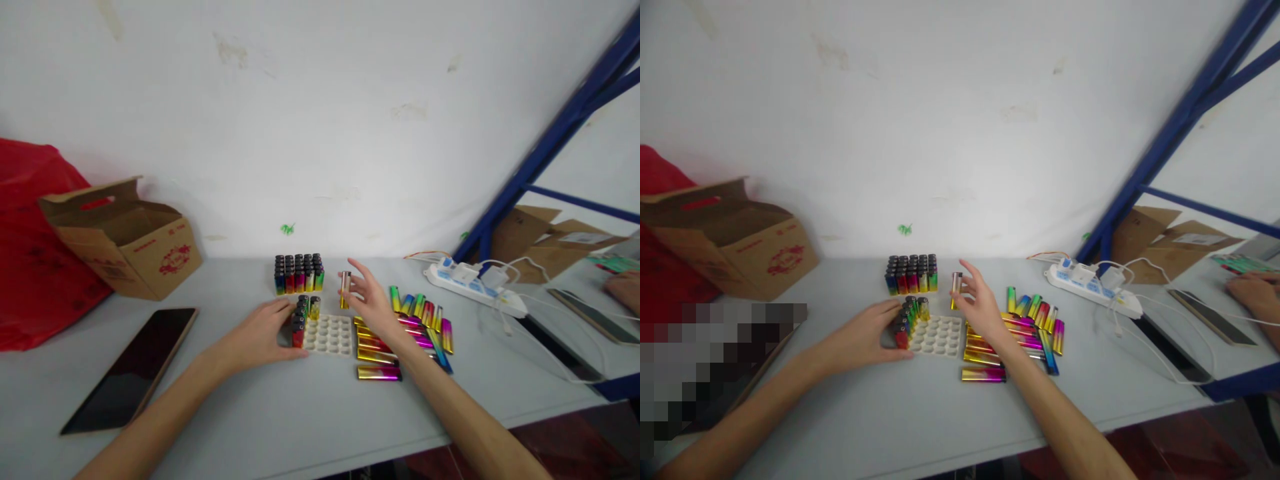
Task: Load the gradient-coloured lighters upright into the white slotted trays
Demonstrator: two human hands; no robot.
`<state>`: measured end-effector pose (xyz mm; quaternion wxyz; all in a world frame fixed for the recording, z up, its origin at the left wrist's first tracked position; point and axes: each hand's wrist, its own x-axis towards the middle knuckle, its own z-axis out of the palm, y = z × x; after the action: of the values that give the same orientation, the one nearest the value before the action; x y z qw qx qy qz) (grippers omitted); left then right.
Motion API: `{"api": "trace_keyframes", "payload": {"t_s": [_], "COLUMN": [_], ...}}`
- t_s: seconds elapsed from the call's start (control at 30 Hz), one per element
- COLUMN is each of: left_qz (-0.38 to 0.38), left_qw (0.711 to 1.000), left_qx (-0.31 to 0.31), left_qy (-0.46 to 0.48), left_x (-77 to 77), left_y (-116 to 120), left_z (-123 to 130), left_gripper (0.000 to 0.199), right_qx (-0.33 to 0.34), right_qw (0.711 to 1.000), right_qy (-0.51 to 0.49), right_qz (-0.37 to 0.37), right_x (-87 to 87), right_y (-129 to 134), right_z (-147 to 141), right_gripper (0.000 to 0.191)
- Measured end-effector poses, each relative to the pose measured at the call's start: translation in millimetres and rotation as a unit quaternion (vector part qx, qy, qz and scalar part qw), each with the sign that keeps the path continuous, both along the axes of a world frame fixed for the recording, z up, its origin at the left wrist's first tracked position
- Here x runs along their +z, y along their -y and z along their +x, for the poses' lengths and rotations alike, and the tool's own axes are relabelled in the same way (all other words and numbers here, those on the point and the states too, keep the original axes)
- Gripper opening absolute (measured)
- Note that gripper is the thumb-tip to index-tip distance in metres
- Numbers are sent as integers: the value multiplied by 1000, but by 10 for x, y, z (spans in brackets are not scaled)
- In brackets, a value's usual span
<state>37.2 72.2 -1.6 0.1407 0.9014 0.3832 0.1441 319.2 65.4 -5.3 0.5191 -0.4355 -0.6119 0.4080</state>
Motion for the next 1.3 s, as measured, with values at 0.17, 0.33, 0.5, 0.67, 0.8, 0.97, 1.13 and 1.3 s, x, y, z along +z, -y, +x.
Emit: {"api": "trace_keyframes", "payload": {"t_s": [0.17, 0.33, 0.5, 0.67, 0.8, 0.97, 1.13, 1.3], "left_qz": [-3, -10, -10, -3, -10, -11, -3, -2], "left_qw": [1000, 1000, 1000, 1000, 1000, 1000, 1000, 1000], "left_qx": [-5, 7, 3, 16, 5, 8, 4, 6], "left_qy": [8, 7, 2, -1, -3, 9, 4, 0], "left_x": [30, 19, -9, -46, -43, -24, -35, -23], "left_y": [18, 20, 2, -14, -18, -15, -14, -6], "left_z": [3, 0, 0, -11, -7, -2, -3, 1], "left_gripper": [71, 78, 76, 77, 70, 72, 75, 72], "right_qx": [27, 101, 126, 78, 53, 60, 59, 81], "right_qw": [995, 974, 963, 971, 980, 981, 980, 980], "right_qy": [-73, -148, -142, -97, -68, -41, -54, -74], "right_qz": [-70, -141, -190, -203, -181, -180, -182, -167], "right_x": [112, 212, 239, 143, 103, 99, 96, 77], "right_y": [103, 202, 238, 187, 186, 204, 178, 157], "right_z": [-190, -260, -281, -296, -297, -304, -289, -262], "right_gripper": [54, 49, 59, 70, 58, 51, 56, 67]}}
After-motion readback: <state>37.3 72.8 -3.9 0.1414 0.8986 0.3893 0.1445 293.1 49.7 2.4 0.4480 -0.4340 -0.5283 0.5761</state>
